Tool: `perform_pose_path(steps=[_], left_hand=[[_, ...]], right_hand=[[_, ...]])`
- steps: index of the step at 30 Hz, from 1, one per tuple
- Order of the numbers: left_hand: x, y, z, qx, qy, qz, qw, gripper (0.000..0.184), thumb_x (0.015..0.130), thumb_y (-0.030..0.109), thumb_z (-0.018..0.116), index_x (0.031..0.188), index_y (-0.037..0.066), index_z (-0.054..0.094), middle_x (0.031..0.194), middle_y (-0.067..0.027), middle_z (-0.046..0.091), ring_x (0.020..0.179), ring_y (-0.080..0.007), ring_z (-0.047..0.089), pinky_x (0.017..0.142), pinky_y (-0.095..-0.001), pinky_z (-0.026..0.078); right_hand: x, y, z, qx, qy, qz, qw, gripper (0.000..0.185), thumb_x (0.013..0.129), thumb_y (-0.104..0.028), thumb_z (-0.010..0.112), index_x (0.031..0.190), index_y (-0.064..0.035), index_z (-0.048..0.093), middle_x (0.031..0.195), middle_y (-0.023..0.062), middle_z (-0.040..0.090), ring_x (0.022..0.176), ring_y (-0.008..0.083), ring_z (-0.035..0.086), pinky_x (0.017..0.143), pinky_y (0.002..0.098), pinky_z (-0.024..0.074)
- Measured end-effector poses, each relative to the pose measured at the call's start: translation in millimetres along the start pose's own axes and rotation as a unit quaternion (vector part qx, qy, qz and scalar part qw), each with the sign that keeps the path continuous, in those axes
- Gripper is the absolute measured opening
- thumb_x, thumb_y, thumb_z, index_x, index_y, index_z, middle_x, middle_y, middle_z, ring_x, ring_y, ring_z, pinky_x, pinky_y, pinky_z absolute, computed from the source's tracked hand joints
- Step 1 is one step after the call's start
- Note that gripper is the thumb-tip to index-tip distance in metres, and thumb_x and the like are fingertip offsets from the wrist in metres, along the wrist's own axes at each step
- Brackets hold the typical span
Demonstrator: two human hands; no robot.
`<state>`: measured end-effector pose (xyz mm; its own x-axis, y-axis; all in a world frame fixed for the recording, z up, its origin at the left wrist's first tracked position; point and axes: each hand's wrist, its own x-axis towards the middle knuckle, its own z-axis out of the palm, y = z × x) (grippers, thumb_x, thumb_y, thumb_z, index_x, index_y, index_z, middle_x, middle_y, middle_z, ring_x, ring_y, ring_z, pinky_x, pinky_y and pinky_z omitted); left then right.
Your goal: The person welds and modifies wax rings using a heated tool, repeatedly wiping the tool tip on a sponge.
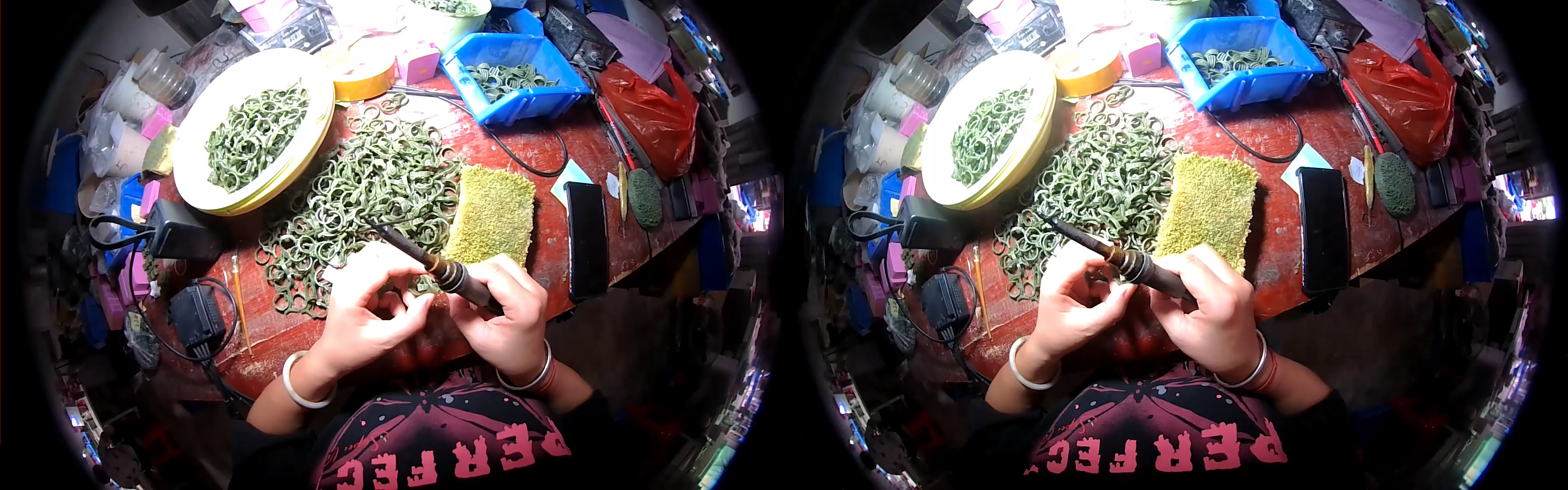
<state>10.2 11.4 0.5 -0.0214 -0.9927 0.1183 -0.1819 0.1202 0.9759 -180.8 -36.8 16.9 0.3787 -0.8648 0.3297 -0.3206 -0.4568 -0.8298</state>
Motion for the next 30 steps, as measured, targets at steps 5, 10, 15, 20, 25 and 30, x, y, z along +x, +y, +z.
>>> perform_pose_path(steps=[5, 10, 15, 20, 25, 30], left_hand=[[-1.8, -7.0, 4.1, -0.098, 0.013, -0.031, 0.995, 0.030, 0.082, -0.005, 0.075, 0.109, -0.002, 0.064, 0.104, -0.0055, 0.059, 0.082, -0.0068, 0.060, 0.058, -0.0175, 0.049], [0.4, -7.0, -0.9, -0.035, -0.023, 0.014, 0.999, 0.029, 0.084, -0.001, 0.076, 0.112, -0.003, 0.066, 0.097, -0.0017, 0.059, 0.073, -0.0031, 0.058, 0.055, -0.0165, 0.046], [-1.2, -6.2, 4.8, -0.131, 0.015, -0.088, 0.987, 0.021, 0.082, -0.001, 0.078, 0.100, -0.002, 0.066, 0.095, -0.0055, 0.064, 0.070, -0.0059, 0.057, 0.050, -0.0196, 0.043], [3.8, -5.4, 0.8, 0.064, 0.006, 0.105, 0.992, 0.030, 0.080, 0.002, 0.079, 0.108, -0.001, 0.068, 0.098, -0.0069, 0.063, 0.066, -0.0069, 0.058, 0.050, -0.0198, 0.045], [-1.1, -11.4, 0.5, 0.151, 0.003, 0.145, 0.978, 0.032, 0.078, 0.005, 0.081, 0.106, -0.002, 0.068, 0.096, -0.0087, 0.062, 0.060, -0.0063, 0.054, 0.049, -0.0210, 0.042], [2.1, -7.3, 1.3, 0.111, 0.003, 0.141, 0.984, 0.033, 0.079, 0.004, 0.080, 0.109, -0.001, 0.069, 0.096, -0.0077, 0.062, 0.059, -0.0057, 0.053, 0.049, -0.0205, 0.042]], right_hand=[[-0.2, -1.0, -0.6, -0.004, 0.002, -0.019, 1.000, 0.027, 0.073, 0.007, 0.072, 0.099, -0.0017, 0.069, 0.084, 0.0118, 0.063, 0.070, 0.0249, 0.066, 0.061, 0.0330, 0.0520], [0.0, 0.1, 0.0, 0.003, 0.010, -0.018, 1.000, 0.029, 0.072, 0.008, 0.072, 0.099, -0.0014, 0.068, 0.084, 0.0115, 0.061, 0.072, 0.0264, 0.066, 0.063, 0.0337, 0.0526], [-0.3, 0.4, 0.4, -0.014, 0.015, -0.029, 0.999, 0.029, 0.071, 0.008, 0.072, 0.099, -0.0017, 0.068, 0.085, 0.0117, 0.061, 0.072, 0.0267, 0.066, 0.063, 0.0337, 0.0526], [-0.4, 2.7, -1.5, 0.006, -0.011, -0.001, 1.000, 0.030, 0.070, 0.008, 0.071, 0.098, -0.0020, 0.068, 0.086, 0.0120, 0.062, 0.073, 0.0274, 0.066, 0.064, 0.0343, 0.0529], [-1.4, -2.3, -0.4, -0.004, 0.006, -0.008, 1.000, 0.030, 0.069, 0.009, 0.071, 0.096, -0.0020, 0.068, 0.085, 0.0116, 0.062, 0.071, 0.0264, 0.065, 0.063, 0.0333, 0.0524], [1.3, 5.2, -0.5, 0.019, -0.018, 0.005, 1.000, 0.025, 0.067, 0.008, 0.072, 0.090, -0.0016, 0.068, 0.081, 0.0093, 0.061, 0.066, 0.0222, 0.062, 0.060, 0.0304, 0.0492]])
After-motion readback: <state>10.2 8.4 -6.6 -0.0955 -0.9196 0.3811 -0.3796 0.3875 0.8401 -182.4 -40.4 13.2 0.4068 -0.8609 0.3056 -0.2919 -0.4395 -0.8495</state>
